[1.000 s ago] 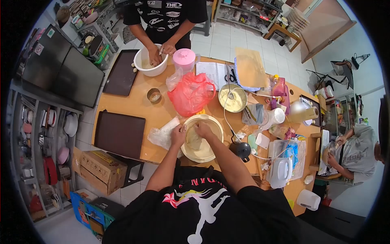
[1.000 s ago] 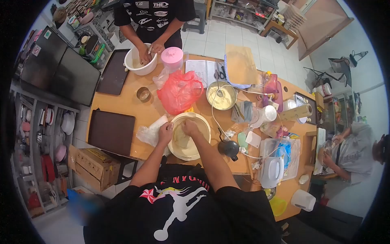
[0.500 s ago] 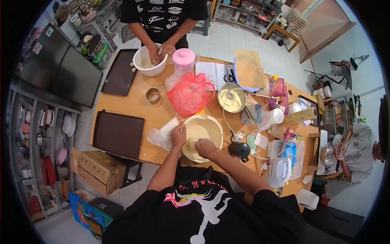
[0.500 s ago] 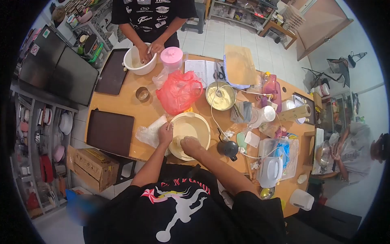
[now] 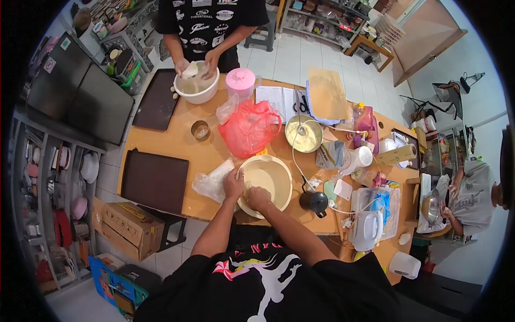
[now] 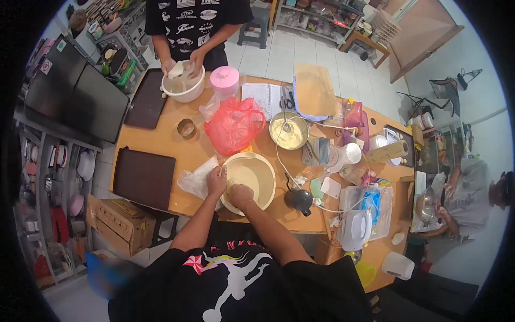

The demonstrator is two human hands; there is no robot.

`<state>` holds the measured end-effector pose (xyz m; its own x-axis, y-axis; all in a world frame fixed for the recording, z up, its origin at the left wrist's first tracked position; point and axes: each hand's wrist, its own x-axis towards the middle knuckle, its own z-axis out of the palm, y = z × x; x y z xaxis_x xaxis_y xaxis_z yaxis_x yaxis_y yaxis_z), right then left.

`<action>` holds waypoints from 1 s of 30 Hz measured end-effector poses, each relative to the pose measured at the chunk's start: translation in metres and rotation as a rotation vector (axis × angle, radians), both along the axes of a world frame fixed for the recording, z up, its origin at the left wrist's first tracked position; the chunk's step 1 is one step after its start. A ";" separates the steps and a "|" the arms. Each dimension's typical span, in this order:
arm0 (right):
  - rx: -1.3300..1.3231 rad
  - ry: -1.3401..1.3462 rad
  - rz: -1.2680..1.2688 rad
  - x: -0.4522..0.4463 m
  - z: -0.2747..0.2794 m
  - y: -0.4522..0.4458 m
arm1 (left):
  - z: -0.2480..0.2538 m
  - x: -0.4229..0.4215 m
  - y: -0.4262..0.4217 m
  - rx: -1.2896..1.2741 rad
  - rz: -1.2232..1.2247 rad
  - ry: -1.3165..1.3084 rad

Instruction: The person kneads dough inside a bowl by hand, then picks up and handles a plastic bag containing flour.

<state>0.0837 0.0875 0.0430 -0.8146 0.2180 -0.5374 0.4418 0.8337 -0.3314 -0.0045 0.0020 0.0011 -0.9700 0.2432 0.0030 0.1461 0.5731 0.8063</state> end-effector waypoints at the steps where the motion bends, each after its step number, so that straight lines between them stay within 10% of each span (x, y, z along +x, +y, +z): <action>1: -0.022 0.026 -0.017 0.006 -0.006 -0.002 | 0.000 0.001 -0.001 -0.012 -0.006 -0.011; 8: -0.345 0.192 0.039 0.041 -0.007 0.020 | -0.004 0.000 -0.005 -0.041 -0.047 -0.001; 14: -1.101 -0.016 -0.994 0.013 -0.005 0.000 | -0.006 0.002 -0.005 -0.021 -0.043 0.005; 18: -0.798 0.342 -0.848 -0.008 -0.092 -0.004 | -0.002 0.002 -0.006 -0.010 -0.029 0.036; 30: -1.053 0.327 -1.289 -0.029 -0.069 0.010 | -0.003 0.002 -0.009 -0.122 -0.059 0.055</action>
